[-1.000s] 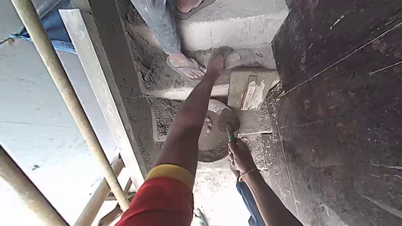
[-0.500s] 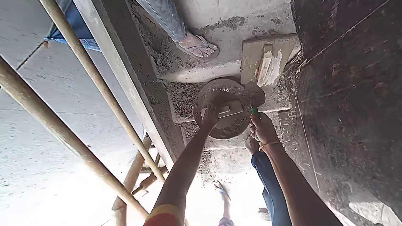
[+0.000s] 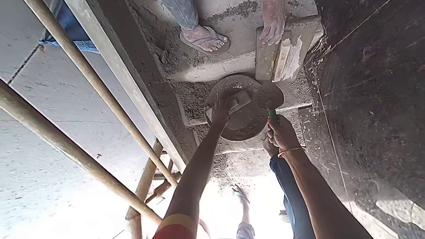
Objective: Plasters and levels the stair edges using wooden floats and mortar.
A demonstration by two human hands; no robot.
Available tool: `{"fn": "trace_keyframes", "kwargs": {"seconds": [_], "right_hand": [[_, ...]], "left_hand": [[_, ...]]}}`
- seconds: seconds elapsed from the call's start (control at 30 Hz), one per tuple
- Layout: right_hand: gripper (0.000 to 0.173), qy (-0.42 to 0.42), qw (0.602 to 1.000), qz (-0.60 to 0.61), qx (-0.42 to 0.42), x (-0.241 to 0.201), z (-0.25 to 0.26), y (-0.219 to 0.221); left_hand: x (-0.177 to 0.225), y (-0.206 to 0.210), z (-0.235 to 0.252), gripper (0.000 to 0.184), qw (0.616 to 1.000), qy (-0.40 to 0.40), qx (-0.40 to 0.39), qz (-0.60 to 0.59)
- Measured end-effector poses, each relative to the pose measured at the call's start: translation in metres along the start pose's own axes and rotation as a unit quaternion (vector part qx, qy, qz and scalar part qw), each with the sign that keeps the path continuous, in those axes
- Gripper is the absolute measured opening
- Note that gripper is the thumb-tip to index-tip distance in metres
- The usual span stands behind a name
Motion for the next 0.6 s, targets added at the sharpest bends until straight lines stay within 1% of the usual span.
{"fn": "trace_keyframes", "kwargs": {"seconds": [0.07,0.17,0.2,0.27,0.4,0.43,0.47,0.53,0.6], "right_hand": [[0.022,0.011,1.0,0.0,-0.005,0.003,-0.004,0.002],[0.022,0.006,1.0,0.003,-0.015,0.0,-0.007,0.007],[0.022,0.004,1.0,-0.001,-0.018,-0.001,-0.006,0.008],[0.022,0.014,1.0,-0.008,-0.021,0.001,-0.008,0.007],[0.023,0.008,1.0,-0.004,-0.024,0.0,-0.008,0.0],[0.024,0.006,1.0,-0.004,-0.022,-0.001,-0.007,-0.002],[0.023,0.005,1.0,-0.005,-0.021,-0.001,-0.007,-0.004],[0.023,0.006,1.0,0.0,-0.016,-0.001,-0.005,-0.007],[0.021,0.003,1.0,0.018,-0.011,-0.001,-0.005,-0.007]], "left_hand": [[-0.01,0.011,-0.002,0.059,1.0,0.009,-0.006,-0.013],[-0.014,0.025,0.012,0.062,0.999,0.036,-0.035,-0.007],[-0.014,0.022,0.015,0.064,0.998,0.036,-0.043,0.001],[-0.014,0.011,0.006,0.068,0.997,0.025,-0.067,0.019],[-0.026,-0.028,-0.03,0.067,0.992,-0.017,-0.112,0.06],[-0.03,-0.035,-0.038,0.072,0.99,-0.031,-0.126,0.056],[-0.032,-0.04,-0.044,0.071,0.99,-0.04,-0.131,0.04],[-0.03,-0.045,-0.044,0.058,0.99,-0.047,-0.127,-0.026],[-0.019,-0.046,-0.033,0.051,0.99,-0.045,-0.101,-0.091]]}}
Point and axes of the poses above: each hand's wrist, its own z-axis towards the middle knuckle, its own y-axis out of the palm, x = y × z, the point moved 6 cm from there along z, towards the middle knuckle, and after that the axes turned 9 degrees about -x, right-handed, at the moved point
